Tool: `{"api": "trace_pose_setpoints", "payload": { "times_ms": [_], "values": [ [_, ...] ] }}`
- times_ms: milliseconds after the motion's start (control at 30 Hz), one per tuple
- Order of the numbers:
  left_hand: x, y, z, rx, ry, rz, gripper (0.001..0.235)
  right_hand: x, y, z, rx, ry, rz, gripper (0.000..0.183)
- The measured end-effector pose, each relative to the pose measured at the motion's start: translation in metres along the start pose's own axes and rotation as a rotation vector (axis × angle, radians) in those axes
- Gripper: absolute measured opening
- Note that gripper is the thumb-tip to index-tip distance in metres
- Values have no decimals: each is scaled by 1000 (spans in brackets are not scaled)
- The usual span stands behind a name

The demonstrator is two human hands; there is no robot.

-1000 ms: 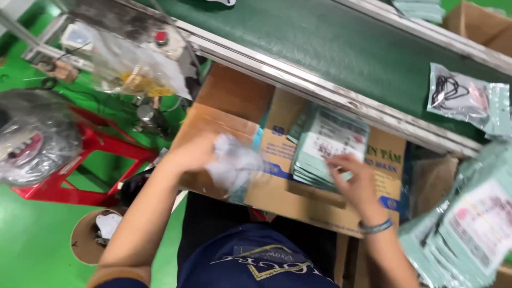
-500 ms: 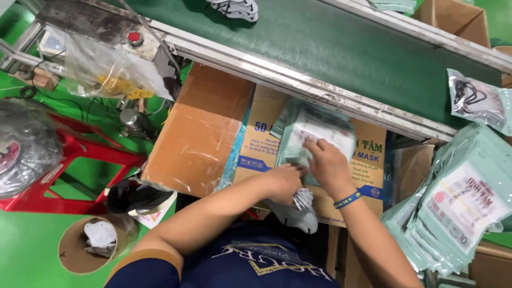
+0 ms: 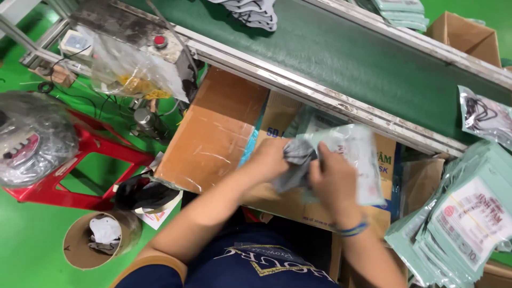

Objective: Packing face masks into plastic bags and placing them on a conveyor belt.

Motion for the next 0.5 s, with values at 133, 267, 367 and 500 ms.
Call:
{"api": "trace_pose_setpoints", "payload": {
  "times_ms": [133,267,367,500],
  "values": [
    [-14,11,42,286,986,39,26,-42,14,13,135,35,-133,54],
    [-26,41,86,12,1681,15,27,-35,40,26,13,-121,-167,41],
    [-9,63,99,-208,1912,22,36,-56,53,7,-361,-412,-265,23],
    [35,76,91,-343,692,221,31,-30,37,-23,-418,-444,-356,40]
  ]
}}
Point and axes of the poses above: each hand's wrist, its own y-axis away from the middle knuckle, its own z-axis out of the palm, x = y × z, the point moved 5 cm from there along -y, towards the middle knuckle, and after that the axes turned 12 degrees about -x, right-handed, at the moved point
